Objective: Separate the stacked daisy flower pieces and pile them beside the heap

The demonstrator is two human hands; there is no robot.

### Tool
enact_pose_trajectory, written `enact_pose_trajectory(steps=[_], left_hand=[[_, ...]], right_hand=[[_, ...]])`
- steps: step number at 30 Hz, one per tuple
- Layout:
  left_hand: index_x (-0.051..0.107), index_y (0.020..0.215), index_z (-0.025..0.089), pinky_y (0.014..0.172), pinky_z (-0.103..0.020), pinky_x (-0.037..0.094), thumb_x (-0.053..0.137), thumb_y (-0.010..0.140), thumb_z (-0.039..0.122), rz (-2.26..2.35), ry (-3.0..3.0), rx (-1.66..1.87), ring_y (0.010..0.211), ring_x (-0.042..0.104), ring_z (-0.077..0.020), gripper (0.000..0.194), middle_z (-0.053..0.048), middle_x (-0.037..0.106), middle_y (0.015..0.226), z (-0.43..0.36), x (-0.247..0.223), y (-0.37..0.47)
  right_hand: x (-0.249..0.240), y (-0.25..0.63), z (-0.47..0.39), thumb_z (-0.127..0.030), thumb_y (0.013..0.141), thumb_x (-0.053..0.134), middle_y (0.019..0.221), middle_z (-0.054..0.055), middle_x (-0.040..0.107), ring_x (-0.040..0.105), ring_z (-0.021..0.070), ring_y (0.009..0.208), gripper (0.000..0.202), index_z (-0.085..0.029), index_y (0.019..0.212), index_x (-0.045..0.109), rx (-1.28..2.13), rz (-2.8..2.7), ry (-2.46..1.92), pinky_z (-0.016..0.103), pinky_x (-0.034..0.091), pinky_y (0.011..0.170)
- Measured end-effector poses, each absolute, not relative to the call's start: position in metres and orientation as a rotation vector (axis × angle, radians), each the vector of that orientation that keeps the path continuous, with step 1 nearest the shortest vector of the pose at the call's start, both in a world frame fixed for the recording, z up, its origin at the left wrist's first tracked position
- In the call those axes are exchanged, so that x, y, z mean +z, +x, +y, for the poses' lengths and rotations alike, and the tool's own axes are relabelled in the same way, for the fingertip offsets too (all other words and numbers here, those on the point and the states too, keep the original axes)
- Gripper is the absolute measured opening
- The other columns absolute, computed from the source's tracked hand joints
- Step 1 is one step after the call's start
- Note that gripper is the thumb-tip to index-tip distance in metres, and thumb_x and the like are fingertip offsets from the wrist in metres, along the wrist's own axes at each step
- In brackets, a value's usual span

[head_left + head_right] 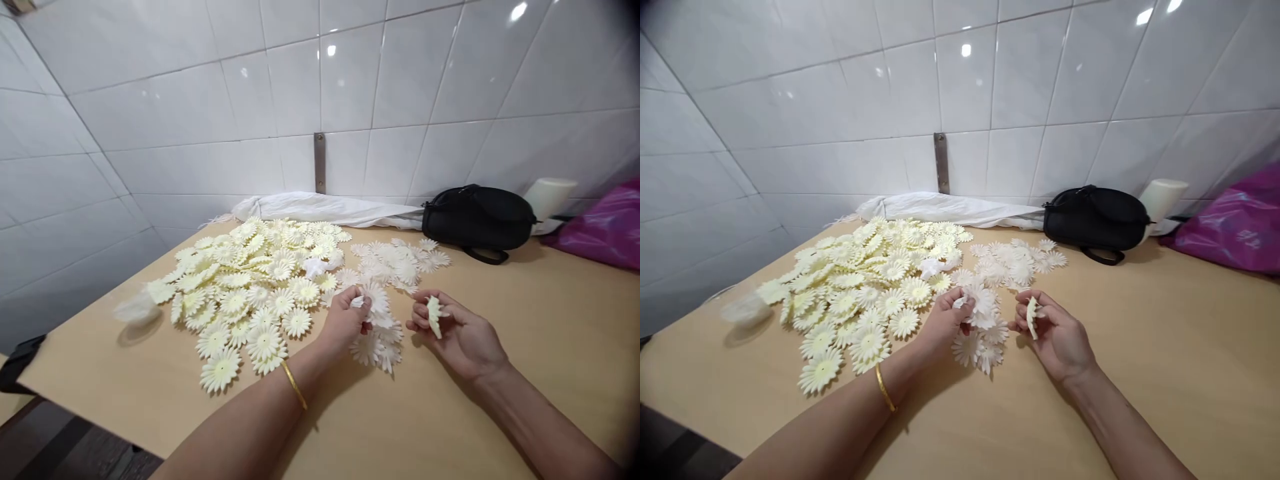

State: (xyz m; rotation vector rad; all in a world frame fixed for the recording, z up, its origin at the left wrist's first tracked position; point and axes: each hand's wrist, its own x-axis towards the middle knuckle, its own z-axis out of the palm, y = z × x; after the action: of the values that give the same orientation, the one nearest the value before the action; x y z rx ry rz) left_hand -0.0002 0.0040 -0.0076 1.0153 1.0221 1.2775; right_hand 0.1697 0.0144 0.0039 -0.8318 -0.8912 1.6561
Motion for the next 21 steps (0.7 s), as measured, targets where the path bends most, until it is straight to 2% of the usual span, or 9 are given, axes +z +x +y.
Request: enact_pose_trajectory(steps=[2, 4, 6, 8, 10, 12, 15, 18, 21], left_hand=[[0.047, 0.064, 0.017, 0.038, -0.017, 0.028, 0.060, 0.066, 0.038, 1.027, 1.022, 1.276, 0.037, 0.036, -0.0047, 0.025, 0.006, 0.043, 0.046, 0.003, -0.008, 0.000], [0.047, 0.062, 0.017, 0.039, -0.017, 0.028, 0.061, 0.066, 0.038, 1.025, 1.036, 1.260, 0.037, 0.036, -0.0047, 0.026, 0.006, 0.042, 0.045, 0.002, -0.007, 0.001], [0.047, 0.061, 0.016, 0.039, -0.018, 0.028, 0.062, 0.065, 0.038, 1.010, 1.054, 1.243, 0.036, 0.035, -0.0044, 0.026, 0.006, 0.042, 0.045, 0.001, -0.006, 0.001], [0.048, 0.062, 0.016, 0.039, -0.018, 0.028, 0.062, 0.065, 0.039, 0.997, 1.074, 1.230, 0.036, 0.035, -0.0043, 0.027, 0.005, 0.043, 0.045, 0.000, -0.006, 0.002], [0.050, 0.064, 0.015, 0.040, -0.018, 0.029, 0.062, 0.066, 0.039, 0.983, 1.087, 1.220, 0.037, 0.036, -0.0042, 0.027, 0.005, 0.044, 0.047, -0.001, -0.006, 0.002], [0.052, 0.066, 0.014, 0.041, -0.019, 0.030, 0.063, 0.066, 0.040, 0.951, 1.108, 1.202, 0.039, 0.037, -0.0041, 0.028, 0.004, 0.047, 0.050, -0.002, -0.007, 0.003], [0.053, 0.065, 0.014, 0.042, -0.019, 0.030, 0.064, 0.065, 0.041, 0.914, 1.140, 1.159, 0.040, 0.038, -0.0043, 0.030, 0.003, 0.049, 0.050, -0.005, -0.008, 0.004], [0.049, 0.060, 0.014, 0.040, -0.019, 0.030, 0.065, 0.062, 0.042, 0.953, 1.148, 1.129, 0.037, 0.037, -0.0040, 0.033, 0.003, 0.047, 0.046, -0.008, -0.005, 0.007], [0.048, 0.063, 0.016, 0.037, -0.018, 0.028, 0.063, 0.064, 0.043, 0.992, 1.113, 1.104, 0.035, 0.036, -0.0041, 0.032, 0.005, 0.045, 0.044, -0.010, -0.002, 0.007]], right_hand=[[0.011, 0.167, 0.009, -0.027, 0.065, 0.052, 0.054, -0.002, 0.040, 0.037, 0.0087, 0.046, 0.012, -0.018, 0.068, 0.059, 1.646, -0.903, -0.797, 0.027, 0.043, 0.053], [0.015, 0.165, 0.006, -0.039, 0.072, 0.051, 0.049, -0.004, 0.034, 0.032, 0.0073, 0.041, 0.026, -0.018, 0.059, 0.055, 1.629, -0.974, -0.836, 0.026, 0.039, 0.047], [0.016, 0.163, 0.004, -0.046, 0.073, 0.053, 0.046, -0.005, 0.031, 0.030, 0.0065, 0.039, 0.036, -0.018, 0.051, 0.048, 1.600, -1.076, -0.885, 0.026, 0.038, 0.047], [0.015, 0.162, 0.004, -0.044, 0.069, 0.060, 0.044, -0.006, 0.034, 0.033, 0.0062, 0.040, 0.037, -0.018, 0.049, 0.044, 1.555, -1.153, -0.944, 0.025, 0.039, 0.049], [0.013, 0.162, 0.005, -0.040, 0.064, 0.066, 0.044, -0.006, 0.039, 0.037, 0.0060, 0.040, 0.031, -0.018, 0.054, 0.047, 1.514, -1.164, -1.020, 0.023, 0.038, 0.048], [0.011, 0.160, 0.005, -0.038, 0.061, 0.069, 0.049, -0.006, 0.046, 0.040, 0.0060, 0.040, 0.025, -0.019, 0.070, 0.057, 1.510, -1.140, -1.095, 0.021, 0.036, 0.044], [0.009, 0.156, 0.004, -0.038, 0.059, 0.071, 0.060, -0.003, 0.055, 0.045, 0.0070, 0.043, 0.038, -0.020, 0.091, 0.060, 1.564, -1.144, -1.116, 0.021, 0.035, 0.042], [0.007, 0.153, 0.001, -0.040, 0.061, 0.068, 0.061, -0.001, 0.056, 0.049, 0.0093, 0.049, 0.027, -0.016, 0.074, 0.061, 1.571, -1.253, -1.050, 0.022, 0.037, 0.047], [0.004, 0.153, 0.001, -0.042, 0.065, 0.063, 0.054, -0.002, 0.052, 0.045, 0.0090, 0.048, 0.028, -0.016, 0.060, 0.054, 1.467, -1.337, -1.052, 0.022, 0.036, 0.047]])
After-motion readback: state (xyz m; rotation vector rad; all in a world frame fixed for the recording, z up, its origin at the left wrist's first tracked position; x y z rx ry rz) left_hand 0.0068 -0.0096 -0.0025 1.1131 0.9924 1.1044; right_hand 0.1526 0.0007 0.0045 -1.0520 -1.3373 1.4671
